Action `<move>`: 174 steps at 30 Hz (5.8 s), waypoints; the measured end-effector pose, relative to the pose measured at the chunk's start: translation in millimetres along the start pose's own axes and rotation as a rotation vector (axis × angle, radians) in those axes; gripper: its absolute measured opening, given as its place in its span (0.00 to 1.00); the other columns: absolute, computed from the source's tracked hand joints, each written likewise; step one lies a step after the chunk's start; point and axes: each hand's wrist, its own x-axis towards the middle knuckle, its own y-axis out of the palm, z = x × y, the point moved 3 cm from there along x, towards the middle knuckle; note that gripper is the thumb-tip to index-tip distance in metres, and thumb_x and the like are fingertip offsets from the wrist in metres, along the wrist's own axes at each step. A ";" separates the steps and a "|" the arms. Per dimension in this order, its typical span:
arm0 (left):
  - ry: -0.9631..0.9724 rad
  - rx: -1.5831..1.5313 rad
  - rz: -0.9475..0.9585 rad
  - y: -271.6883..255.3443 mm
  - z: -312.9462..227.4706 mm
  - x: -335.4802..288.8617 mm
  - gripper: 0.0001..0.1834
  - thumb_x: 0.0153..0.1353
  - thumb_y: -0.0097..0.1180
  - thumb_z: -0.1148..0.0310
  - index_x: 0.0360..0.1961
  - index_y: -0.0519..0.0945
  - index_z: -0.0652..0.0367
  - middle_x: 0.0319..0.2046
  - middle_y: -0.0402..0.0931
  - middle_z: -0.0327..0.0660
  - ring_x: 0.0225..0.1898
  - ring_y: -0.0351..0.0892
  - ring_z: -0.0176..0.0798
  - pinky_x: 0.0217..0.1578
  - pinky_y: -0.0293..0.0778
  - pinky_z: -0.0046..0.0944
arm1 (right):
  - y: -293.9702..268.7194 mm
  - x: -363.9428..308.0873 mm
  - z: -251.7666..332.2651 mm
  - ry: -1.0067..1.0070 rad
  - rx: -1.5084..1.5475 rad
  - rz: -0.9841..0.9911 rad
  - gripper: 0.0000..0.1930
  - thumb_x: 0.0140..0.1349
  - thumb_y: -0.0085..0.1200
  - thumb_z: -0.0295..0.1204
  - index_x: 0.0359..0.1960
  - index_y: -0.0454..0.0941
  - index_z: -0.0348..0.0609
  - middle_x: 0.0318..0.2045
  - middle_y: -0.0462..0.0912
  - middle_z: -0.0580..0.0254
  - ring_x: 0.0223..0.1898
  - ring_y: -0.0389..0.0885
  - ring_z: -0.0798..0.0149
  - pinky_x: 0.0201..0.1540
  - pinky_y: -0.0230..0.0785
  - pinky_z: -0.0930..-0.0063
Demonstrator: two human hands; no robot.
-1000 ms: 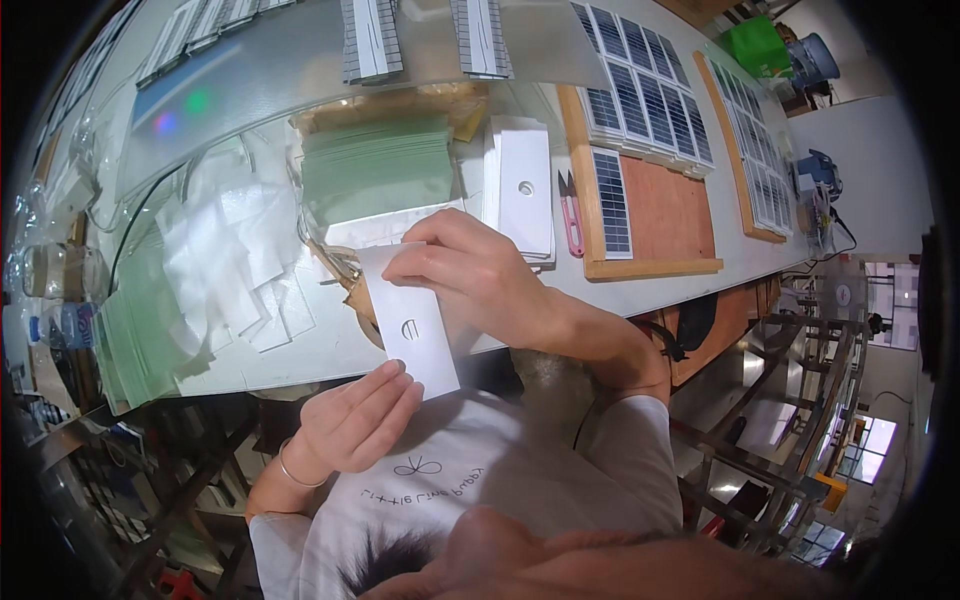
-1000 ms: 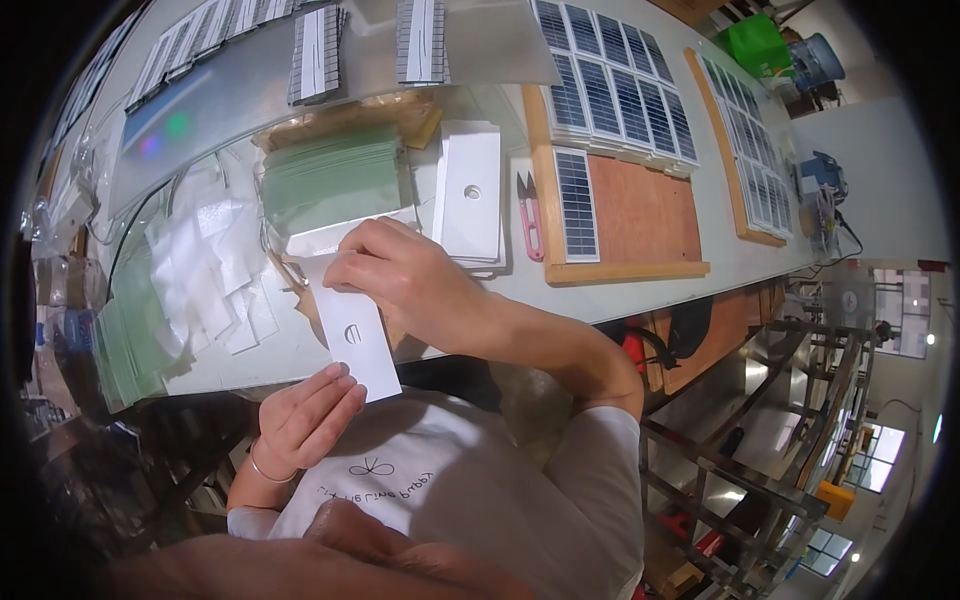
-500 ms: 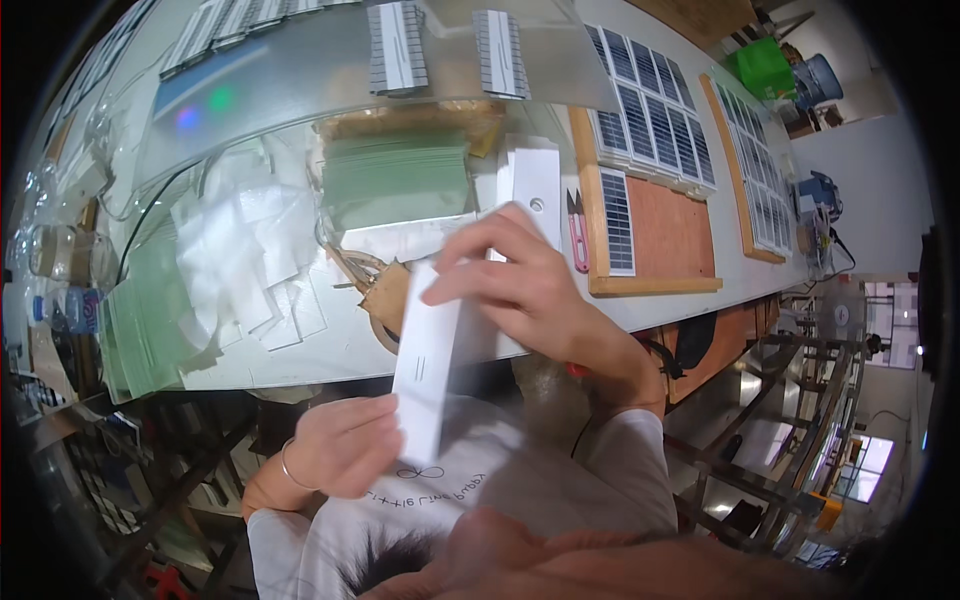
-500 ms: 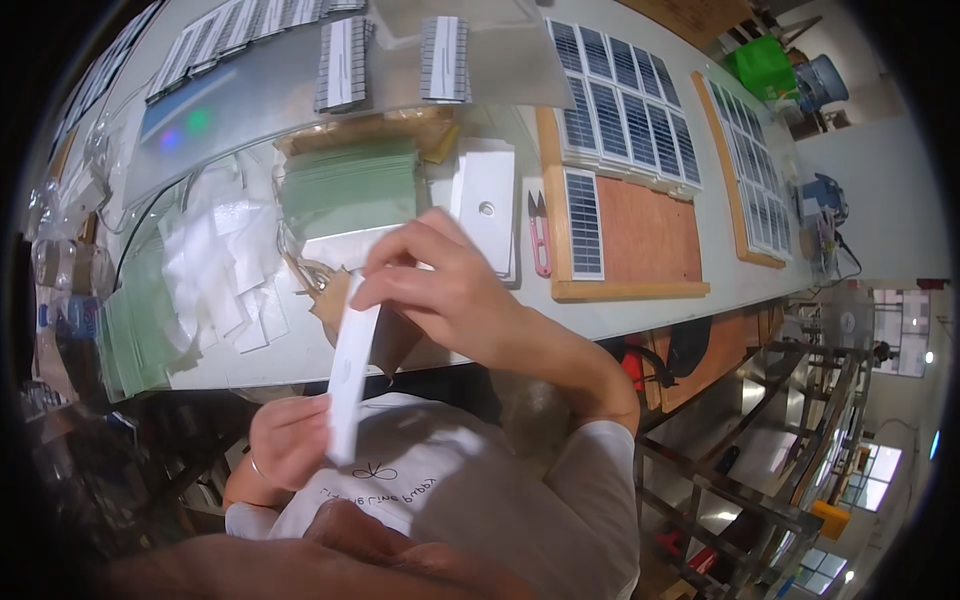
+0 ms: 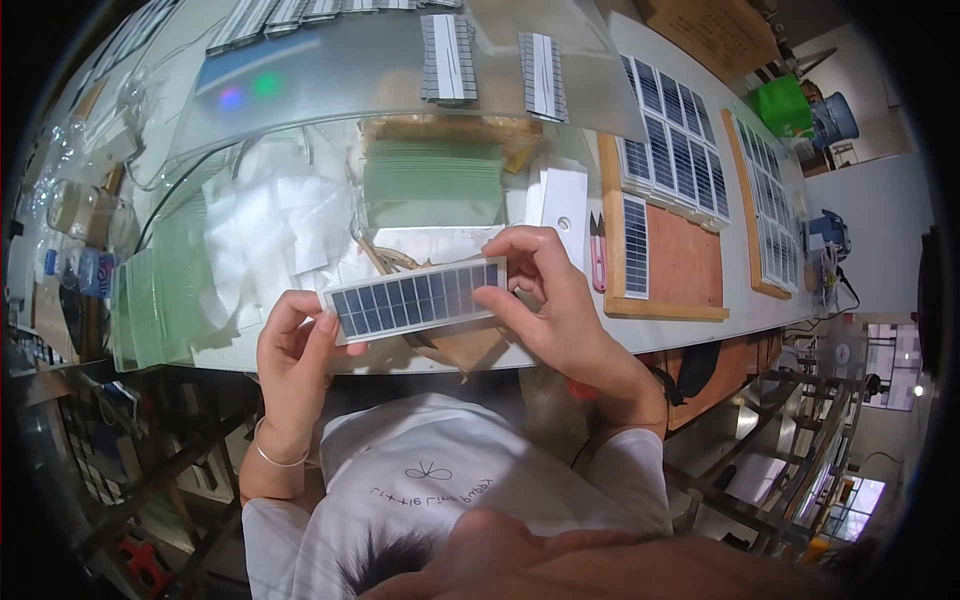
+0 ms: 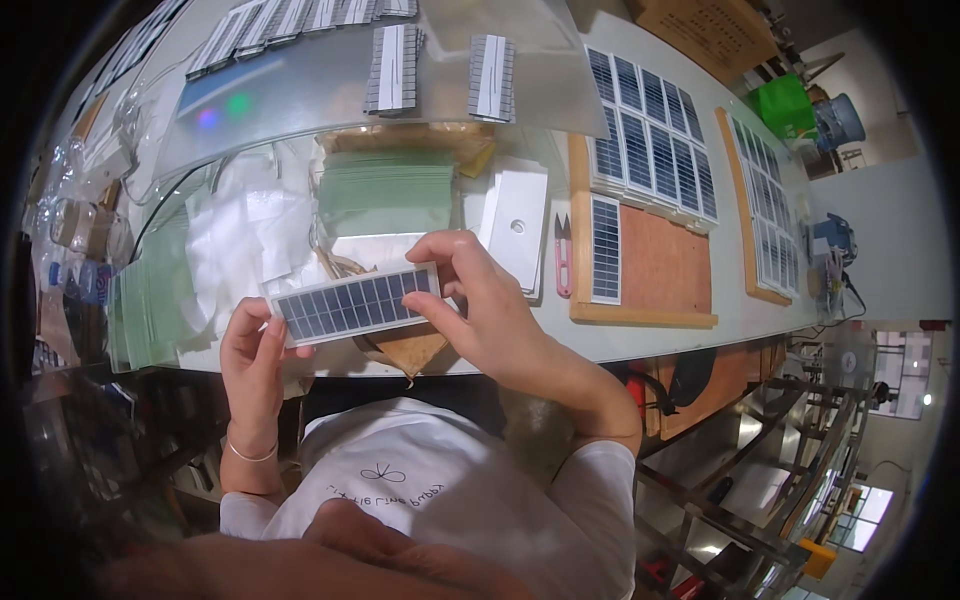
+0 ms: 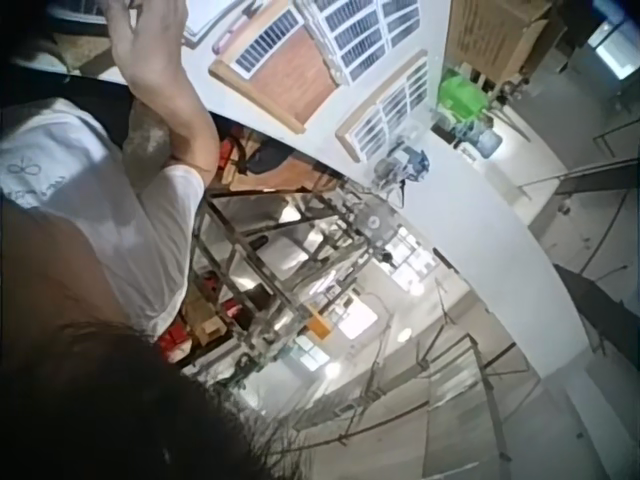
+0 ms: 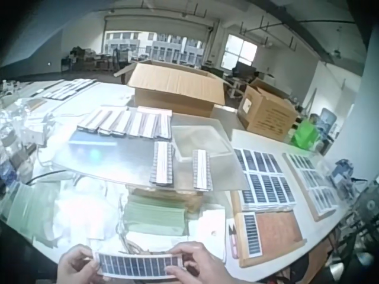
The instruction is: The person assembles small solar panels by aligning solar cell strips with backing sheets, securing them together by hand, and placing the assembled panels onto a wooden tray.
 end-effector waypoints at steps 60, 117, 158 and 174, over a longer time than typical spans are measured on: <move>-0.108 0.060 0.116 17.5 21.3 -8.0 0.20 0.73 0.50 0.80 0.62 0.61 0.61 0.32 0.70 0.36 0.27 0.83 0.33 0.25 0.80 0.28 | -11.9 -12.3 -6.5 0.128 -0.198 0.272 0.08 0.71 0.57 0.27 0.49 0.76 0.44 0.46 0.72 0.56 0.44 0.76 0.58 0.47 0.71 0.66; 0.638 1.016 -0.269 -13.0 15.1 3.6 0.12 0.62 0.64 0.75 0.48 0.81 0.59 0.41 0.74 0.46 0.43 0.74 0.50 0.44 0.72 0.46 | -170.7 -152.0 -98.2 0.143 -0.814 -0.480 0.15 0.46 0.75 0.36 0.33 0.83 0.50 0.36 0.81 0.68 0.51 0.78 0.57 0.58 0.59 0.60; 0.634 0.937 -0.059 -9.2 -16.3 11.0 0.12 0.61 0.63 0.78 0.46 0.82 0.59 0.41 0.76 0.46 0.42 0.75 0.47 0.38 0.73 0.39 | -18.1 75.6 162.5 -0.660 0.502 0.041 0.25 0.64 0.64 0.45 0.54 0.71 0.43 0.58 0.67 0.51 0.51 0.78 0.55 0.45 0.80 0.53; 0.565 0.794 0.240 -54.2 16.5 13.4 0.14 0.72 0.48 0.74 0.54 0.77 0.68 0.51 0.73 0.55 0.52 0.73 0.58 0.54 0.72 0.47 | 49.8 -5.9 175.5 -0.535 -0.421 -0.386 0.21 0.65 0.56 0.39 0.54 0.72 0.40 0.58 0.70 0.47 0.52 0.79 0.51 0.47 0.79 0.53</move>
